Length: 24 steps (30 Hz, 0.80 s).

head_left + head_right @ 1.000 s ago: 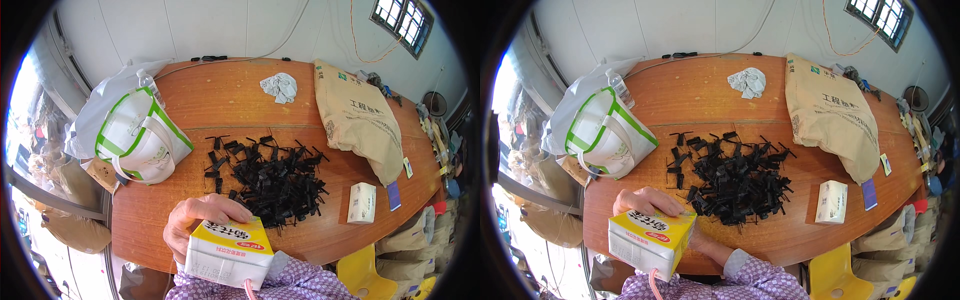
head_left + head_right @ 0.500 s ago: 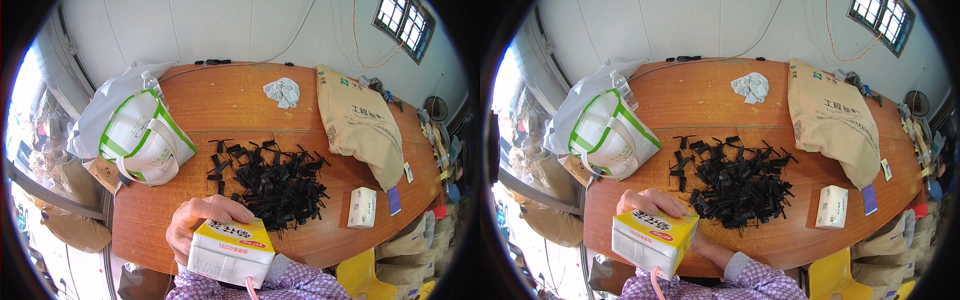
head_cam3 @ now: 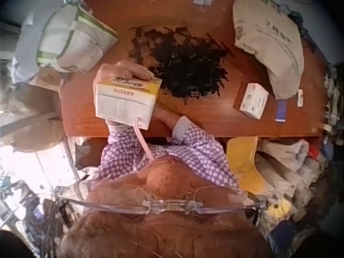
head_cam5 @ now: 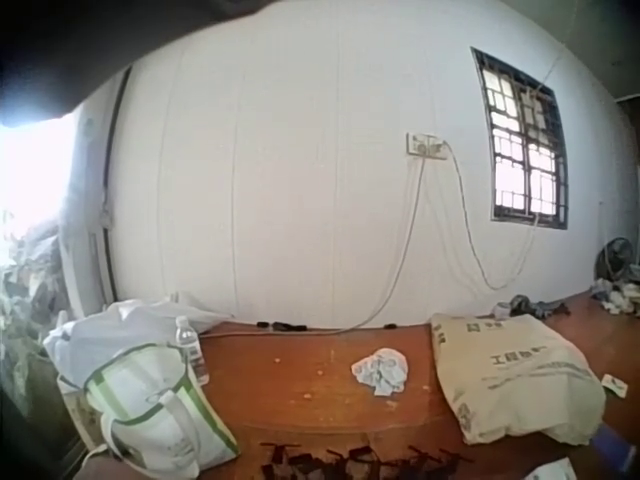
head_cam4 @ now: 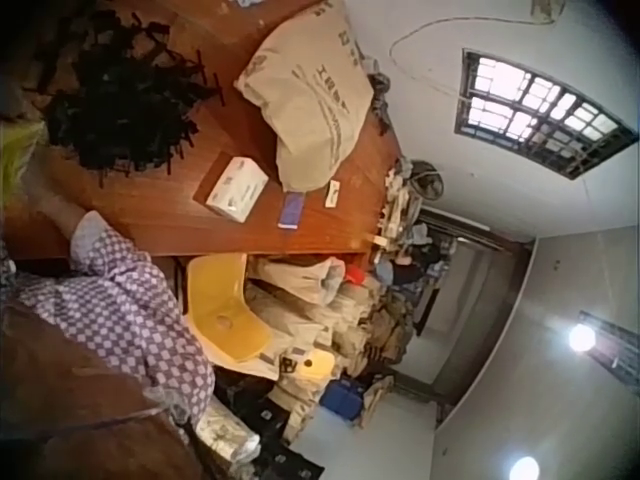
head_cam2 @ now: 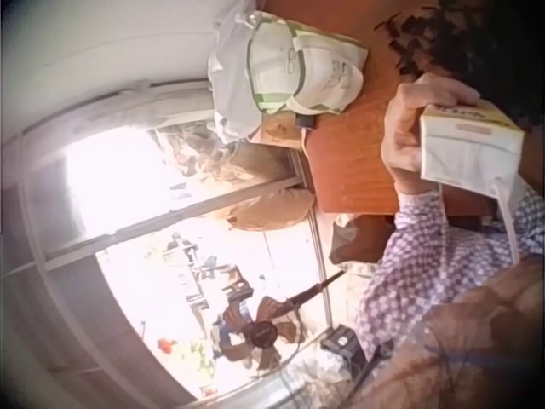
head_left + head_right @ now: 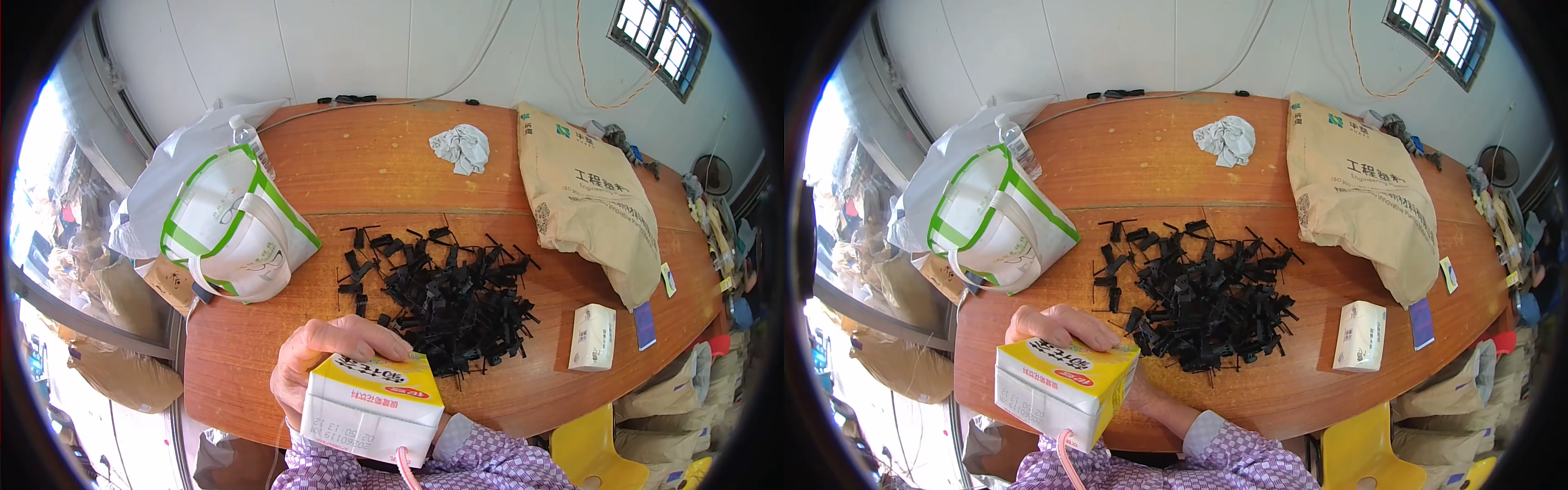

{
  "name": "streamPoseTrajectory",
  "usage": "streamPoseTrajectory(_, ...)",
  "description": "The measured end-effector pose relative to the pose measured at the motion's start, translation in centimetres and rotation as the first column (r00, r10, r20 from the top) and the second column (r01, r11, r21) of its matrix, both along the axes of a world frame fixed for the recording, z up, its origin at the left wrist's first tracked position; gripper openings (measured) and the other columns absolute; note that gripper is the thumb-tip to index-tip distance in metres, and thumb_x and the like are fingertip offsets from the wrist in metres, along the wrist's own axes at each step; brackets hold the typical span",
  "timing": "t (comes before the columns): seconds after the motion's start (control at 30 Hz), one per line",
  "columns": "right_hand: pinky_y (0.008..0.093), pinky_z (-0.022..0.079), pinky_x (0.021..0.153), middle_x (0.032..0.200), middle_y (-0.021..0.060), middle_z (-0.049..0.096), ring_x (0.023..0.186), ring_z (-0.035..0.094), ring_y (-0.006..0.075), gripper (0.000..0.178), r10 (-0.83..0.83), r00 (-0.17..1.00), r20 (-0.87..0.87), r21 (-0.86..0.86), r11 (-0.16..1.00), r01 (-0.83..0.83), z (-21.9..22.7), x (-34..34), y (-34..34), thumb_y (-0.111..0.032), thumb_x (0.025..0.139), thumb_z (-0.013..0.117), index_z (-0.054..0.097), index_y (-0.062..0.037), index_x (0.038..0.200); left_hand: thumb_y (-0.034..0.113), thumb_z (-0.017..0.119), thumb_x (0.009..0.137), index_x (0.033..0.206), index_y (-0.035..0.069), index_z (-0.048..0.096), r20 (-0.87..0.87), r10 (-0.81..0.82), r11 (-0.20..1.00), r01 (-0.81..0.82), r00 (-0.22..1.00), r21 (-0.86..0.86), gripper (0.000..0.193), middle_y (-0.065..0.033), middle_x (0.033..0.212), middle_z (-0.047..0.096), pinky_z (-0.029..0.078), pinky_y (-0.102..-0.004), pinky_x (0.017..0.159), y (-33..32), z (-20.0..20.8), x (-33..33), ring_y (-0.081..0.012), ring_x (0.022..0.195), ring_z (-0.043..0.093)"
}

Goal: Assembling small black plastic components by hand at a workstation.

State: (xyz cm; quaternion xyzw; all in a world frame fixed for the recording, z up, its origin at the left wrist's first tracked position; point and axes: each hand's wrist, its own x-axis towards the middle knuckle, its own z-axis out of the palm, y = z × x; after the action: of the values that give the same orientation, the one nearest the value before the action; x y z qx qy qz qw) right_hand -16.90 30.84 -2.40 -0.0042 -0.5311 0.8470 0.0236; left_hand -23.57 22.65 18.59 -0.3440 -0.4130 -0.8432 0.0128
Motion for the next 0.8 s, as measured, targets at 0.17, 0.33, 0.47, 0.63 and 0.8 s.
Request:
streamPoseTrajectory(0.17, 0.0329, 0.049, 0.065, 0.087, 0.0089, 0.065, 0.082, 0.064, 0.0161, 0.026, 0.010, 1.000, 0.007, 0.030, 0.999, -0.010, -0.2, 0.3, -0.2, -0.018, 0.079, 0.067, 0.062, -0.0068, 0.102, 0.028, 0.068, 0.079, 0.089, -0.008, 0.052, -0.090, -0.033, 0.998, 0.037, 0.995, 0.052, 0.041, -0.0326, 0.083, 0.060, 0.055, -0.0412, 0.066, 0.1, -0.3, -0.7, -0.0347, 0.074, 0.064)
streamPoseTrajectory(0.33, 0.0322, 0.049, 0.065, 0.087, 0.0091, 0.066, 0.081, 0.064, 0.0163, 0.026, 0.006, 1.000, 0.018, 0.076, 0.997, -0.007, -0.5, 0.8, 0.3, -0.018, 0.079, 0.067, 0.062, -0.0065, 0.102, 0.025, 0.070, 0.079, 0.091, -0.009, 0.052, -0.141, -0.101, 0.990, 0.114, 0.985, 0.087, 0.041, -0.0339, 0.086, 0.059, 0.054, -0.0429, 0.067, 0.3, -0.5, -1.2, -0.0366, 0.076, 0.065)
streamPoseTrajectory(0.47, 0.0317, 0.049, 0.065, 0.086, 0.0093, 0.066, 0.081, 0.065, 0.0164, 0.026, 0.004, 1.000, 0.012, 0.113, 0.994, -0.006, -0.4, 0.9, 0.6, -0.017, 0.079, 0.067, 0.062, -0.0062, 0.102, 0.024, 0.070, 0.080, 0.092, -0.009, 0.051, -0.206, -0.122, 0.990, 0.133, 0.971, 0.040, 0.040, -0.0346, 0.087, 0.059, 0.054, -0.0428, 0.067, -0.1, -0.5, -1.3, -0.0371, 0.075, 0.065)
streamPoseTrajectory(0.63, 0.0310, 0.049, 0.065, 0.086, 0.0096, 0.066, 0.080, 0.065, 0.0166, 0.026, 0.008, 1.000, -0.005, 0.161, 0.987, -0.007, -0.2, 0.6, 1.0, -0.017, 0.079, 0.067, 0.062, -0.0059, 0.102, 0.018, 0.070, 0.078, 0.086, -0.008, 0.054, -0.131, -0.079, 0.996, 0.082, 0.988, 0.017, 0.032, -0.0334, 0.083, 0.060, 0.055, -0.0395, 0.062, -0.2, -0.1, -0.7, -0.0352, 0.072, 0.065)
streamPoseTrajectory(0.8, 0.0304, 0.049, 0.065, 0.086, 0.0099, 0.066, 0.079, 0.065, 0.0167, 0.026, 0.004, 1.000, -0.014, 0.206, 0.978, -0.001, -0.2, 0.5, 1.5, -0.017, 0.079, 0.066, 0.062, -0.0056, 0.102, 0.018, 0.067, 0.079, 0.081, -0.007, 0.055, -0.118, -0.040, 0.998, 0.046, 0.992, 0.050, 0.028, -0.0335, 0.082, 0.061, 0.054, -0.0386, 0.060, 0.4, -0.2, -0.5, -0.0341, 0.067, 0.065)
